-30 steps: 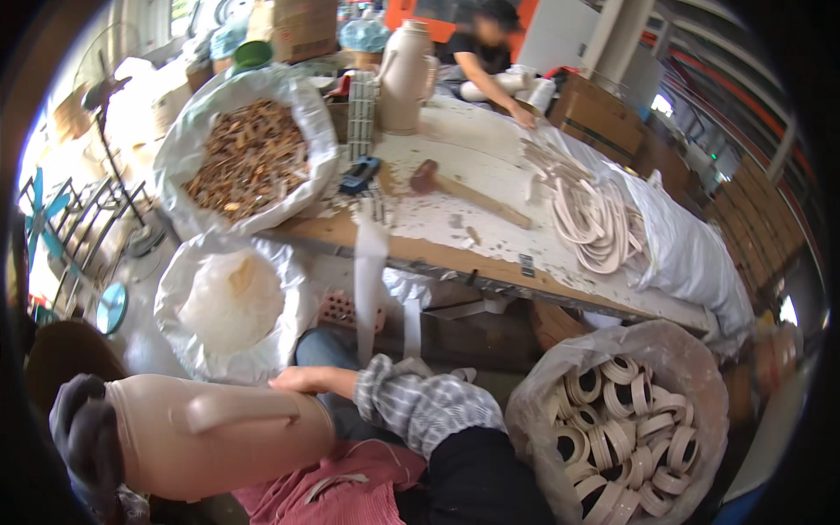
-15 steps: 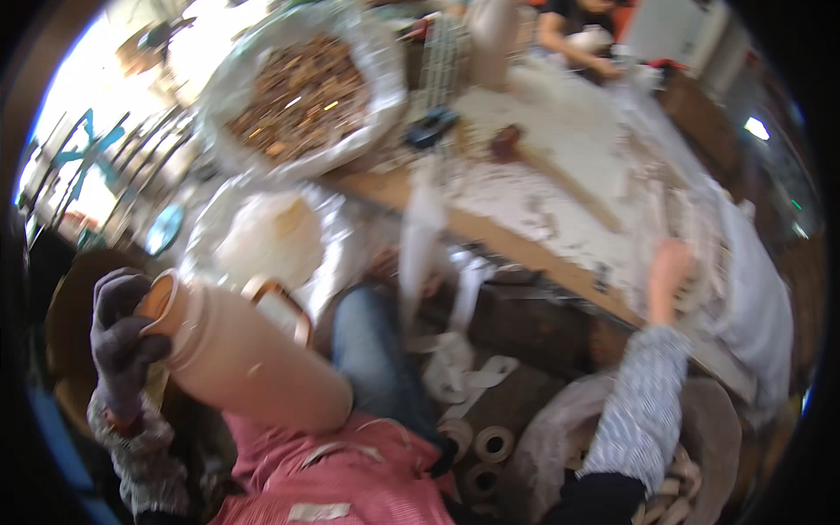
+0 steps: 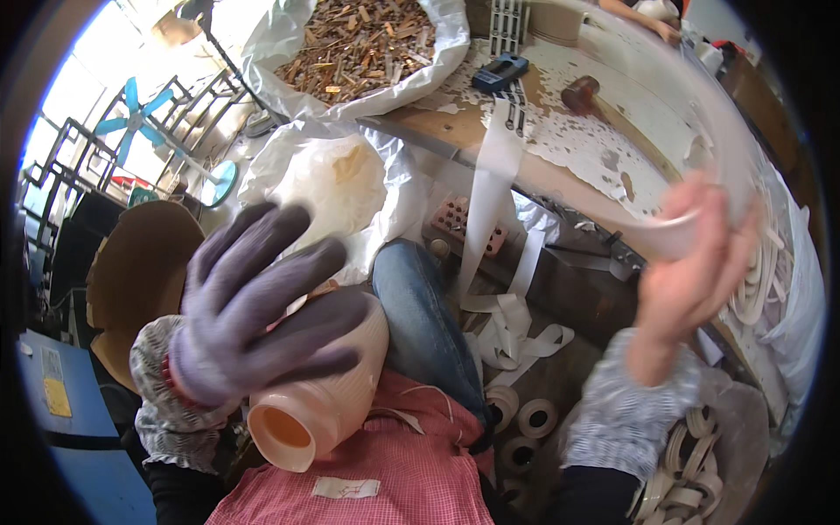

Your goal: The person repeatedly picks up white thermos bodies, inserts a small circular seal into the opening, and places the finished units on a nearby table. The person handles the thermoses one at a time while seated on the floor.

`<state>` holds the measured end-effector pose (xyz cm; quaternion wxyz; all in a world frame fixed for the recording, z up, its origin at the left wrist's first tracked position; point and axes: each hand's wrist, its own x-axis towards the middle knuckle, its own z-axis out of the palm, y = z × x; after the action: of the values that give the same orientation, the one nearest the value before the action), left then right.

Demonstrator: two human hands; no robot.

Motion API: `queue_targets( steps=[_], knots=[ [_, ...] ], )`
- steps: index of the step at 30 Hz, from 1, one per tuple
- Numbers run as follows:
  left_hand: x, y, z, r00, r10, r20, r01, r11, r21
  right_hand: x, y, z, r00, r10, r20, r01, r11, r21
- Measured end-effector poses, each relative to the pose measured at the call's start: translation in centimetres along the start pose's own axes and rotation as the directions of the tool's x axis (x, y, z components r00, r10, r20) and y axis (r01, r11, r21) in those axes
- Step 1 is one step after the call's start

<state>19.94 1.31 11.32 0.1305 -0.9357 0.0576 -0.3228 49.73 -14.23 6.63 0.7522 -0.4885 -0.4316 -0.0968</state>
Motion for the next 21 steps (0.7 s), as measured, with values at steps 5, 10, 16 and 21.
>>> queue_targets(
  steps=[5,10,16,21],
  knots=[
    [-1.2,-1.9,2.1,0.962,0.003,0.272,0.011,0.999,-0.049,-7.5,-0.2,6.5,0.896,0.275,0.348,-0.441,0.46,0.771],
    [-2.9,-3.5,-0.4,0.577,-0.013,0.816,0.76,-0.358,-0.543,-15.0,0.3,10.6,0.869,0.36,0.339,-0.49,0.721,0.491],
    [-6.9,-1.9,-1.1,0.35,-0.305,0.886,0.686,-0.56,-0.464,-17.7,-2.6,12.2,0.711,0.554,0.433,-0.694,0.45,0.562],
    [-11.2,-0.6,-1.3,0.256,-0.503,0.826,0.536,-0.637,-0.554,-18.1,-3.3,14.8,0.563,0.603,0.565,-0.825,0.37,0.427]
  ],
)
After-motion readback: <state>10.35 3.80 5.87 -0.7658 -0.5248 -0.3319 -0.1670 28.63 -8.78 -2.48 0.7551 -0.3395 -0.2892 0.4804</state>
